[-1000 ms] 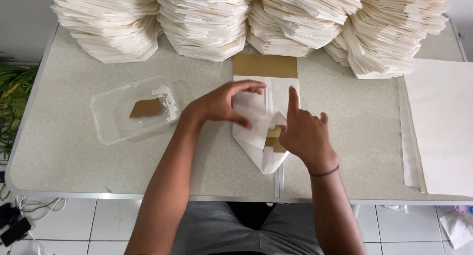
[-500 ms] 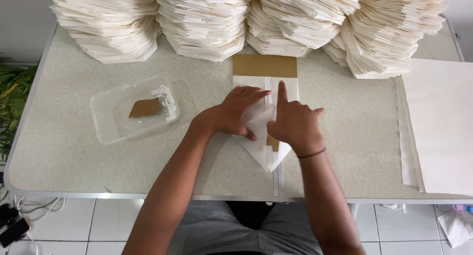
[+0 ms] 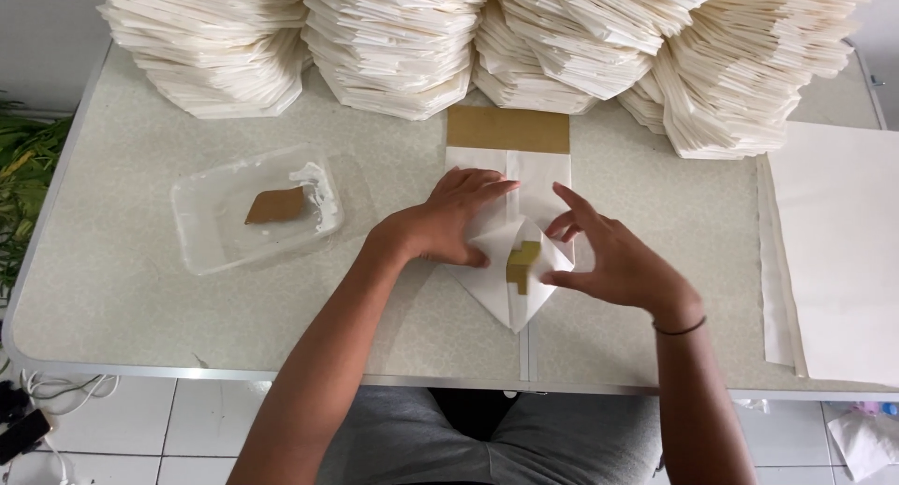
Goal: The person folds a white sheet of paper on a table using a brown cardboard template as a guide. They fold the sides inward to form a triangular shape, then fold the bottom up to create a pocket, and finally lift the finished paper to display it.
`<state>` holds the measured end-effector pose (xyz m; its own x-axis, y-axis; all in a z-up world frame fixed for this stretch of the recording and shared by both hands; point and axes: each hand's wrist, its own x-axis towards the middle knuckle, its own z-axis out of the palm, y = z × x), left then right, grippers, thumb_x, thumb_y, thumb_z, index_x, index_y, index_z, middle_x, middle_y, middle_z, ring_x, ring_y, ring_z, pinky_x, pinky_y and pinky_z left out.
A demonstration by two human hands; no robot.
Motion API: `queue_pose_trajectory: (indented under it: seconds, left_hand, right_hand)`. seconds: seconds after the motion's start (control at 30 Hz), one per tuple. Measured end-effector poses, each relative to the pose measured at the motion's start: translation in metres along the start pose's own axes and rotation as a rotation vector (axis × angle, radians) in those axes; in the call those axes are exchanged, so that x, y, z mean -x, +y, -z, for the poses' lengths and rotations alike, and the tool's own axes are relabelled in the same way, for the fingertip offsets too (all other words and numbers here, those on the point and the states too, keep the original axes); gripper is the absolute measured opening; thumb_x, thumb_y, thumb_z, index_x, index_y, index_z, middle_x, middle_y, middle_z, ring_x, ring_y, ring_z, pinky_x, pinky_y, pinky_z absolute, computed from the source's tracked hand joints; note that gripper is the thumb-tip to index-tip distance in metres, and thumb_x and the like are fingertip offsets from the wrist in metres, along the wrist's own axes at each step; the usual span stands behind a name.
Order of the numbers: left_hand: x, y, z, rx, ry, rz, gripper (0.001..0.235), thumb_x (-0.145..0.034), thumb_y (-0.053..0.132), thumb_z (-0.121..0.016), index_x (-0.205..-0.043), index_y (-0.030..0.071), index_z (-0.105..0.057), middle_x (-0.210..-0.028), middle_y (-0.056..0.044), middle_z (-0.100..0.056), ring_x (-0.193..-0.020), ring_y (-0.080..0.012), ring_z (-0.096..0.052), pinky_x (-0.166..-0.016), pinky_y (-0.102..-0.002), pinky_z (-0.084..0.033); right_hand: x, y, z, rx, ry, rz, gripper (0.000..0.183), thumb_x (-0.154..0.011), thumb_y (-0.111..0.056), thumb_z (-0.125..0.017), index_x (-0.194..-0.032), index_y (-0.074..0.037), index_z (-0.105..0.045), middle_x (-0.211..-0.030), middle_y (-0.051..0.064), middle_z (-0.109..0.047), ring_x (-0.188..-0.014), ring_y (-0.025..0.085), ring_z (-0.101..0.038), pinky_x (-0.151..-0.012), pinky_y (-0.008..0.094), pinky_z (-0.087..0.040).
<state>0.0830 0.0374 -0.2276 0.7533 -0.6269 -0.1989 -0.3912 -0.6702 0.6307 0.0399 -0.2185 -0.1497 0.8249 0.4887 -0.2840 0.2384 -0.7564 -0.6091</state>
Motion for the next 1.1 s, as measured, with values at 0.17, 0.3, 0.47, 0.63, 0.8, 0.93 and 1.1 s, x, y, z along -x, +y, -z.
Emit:
queue_pose_trajectory:
  seconds: [0.17,0.3,0.47,0.63,0.8,0.93,1.1]
  left_hand:
    - [-0.001,-0.001,-0.003,-0.004,0.008,-0.012,0.115,-0.068,0.038,-0.089,-0.162,0.020,-0.026,-0.166,-0.008,-0.028,-0.155,-0.0365,-0.019,-0.129,-0.059,-0.005]
    - [-0.004,-0.001,-0.006,-0.027,0.016,0.005,0.117,-0.066,0.040,-0.088,-0.163,0.021,-0.026,-0.164,-0.006,-0.029,-0.154,-0.0358,-0.020,-0.128,-0.059,-0.005]
    - [-0.004,0.009,-0.009,-0.087,0.052,0.009,0.114,-0.067,0.046,-0.088,-0.162,0.023,-0.028,-0.160,-0.007,-0.034,-0.152,-0.0366,-0.024,-0.128,-0.059,-0.007]
    - [-0.007,0.008,-0.012,-0.098,0.069,0.013,0.114,-0.068,0.050,-0.087,-0.162,0.024,-0.028,-0.158,-0.006,-0.036,-0.151,-0.0349,-0.026,-0.128,-0.058,-0.007]
    - [-0.005,0.010,-0.008,-0.076,0.068,0.018,0.112,-0.071,0.054,-0.085,-0.162,0.021,-0.028,-0.156,-0.008,-0.039,-0.150,-0.0360,-0.027,-0.128,-0.057,-0.006]
    - [0.001,0.013,0.001,0.004,0.063,0.003,0.112,-0.074,0.052,-0.086,-0.162,0.019,-0.026,-0.156,-0.010,-0.039,-0.150,-0.0385,-0.028,-0.128,-0.058,-0.006]
    - [-0.005,0.006,-0.005,0.015,0.063,0.002,0.111,-0.070,0.060,-0.086,-0.158,0.016,-0.034,-0.156,-0.007,-0.040,-0.149,-0.0383,-0.028,-0.128,-0.058,-0.007]
  right_hand:
    - [-0.013,0.024,-0.027,0.110,0.129,0.042,0.108,-0.080,-0.031,-0.084,-0.163,-0.006,-0.021,-0.111,0.014,-0.066,-0.105,0.033,-0.065,-0.099,0.050,-0.045]
    - [-0.021,0.037,-0.042,0.155,0.234,0.071,0.108,-0.078,-0.040,-0.085,-0.163,-0.010,-0.025,-0.105,0.007,-0.063,-0.096,0.028,-0.065,-0.091,0.045,-0.047]
    - [-0.022,0.037,-0.048,0.113,0.288,0.051,0.111,-0.075,-0.043,-0.087,-0.161,-0.006,-0.026,-0.103,0.010,-0.062,-0.091,0.030,-0.064,-0.087,0.045,-0.048]
    - [-0.021,0.026,-0.046,0.122,0.306,0.006,0.114,-0.075,-0.043,-0.087,-0.161,-0.004,-0.024,-0.100,0.010,-0.060,-0.088,0.030,-0.064,-0.083,0.044,-0.049]
    - [-0.027,0.014,-0.033,0.158,0.174,-0.082,0.125,-0.073,-0.051,-0.087,-0.164,-0.007,-0.014,-0.098,0.010,-0.061,-0.090,0.032,-0.068,-0.087,0.046,-0.052]
    - [-0.034,0.013,-0.014,0.102,0.091,-0.125,0.133,-0.066,-0.051,-0.090,-0.165,-0.012,-0.011,-0.093,0.007,-0.061,-0.087,0.029,-0.068,-0.087,0.044,-0.053]
    - [-0.033,0.029,-0.003,-0.063,-0.036,-0.067,0.131,-0.064,-0.030,-0.094,-0.167,-0.015,-0.013,-0.099,0.009,-0.065,-0.086,0.027,-0.067,-0.087,0.040,-0.051]
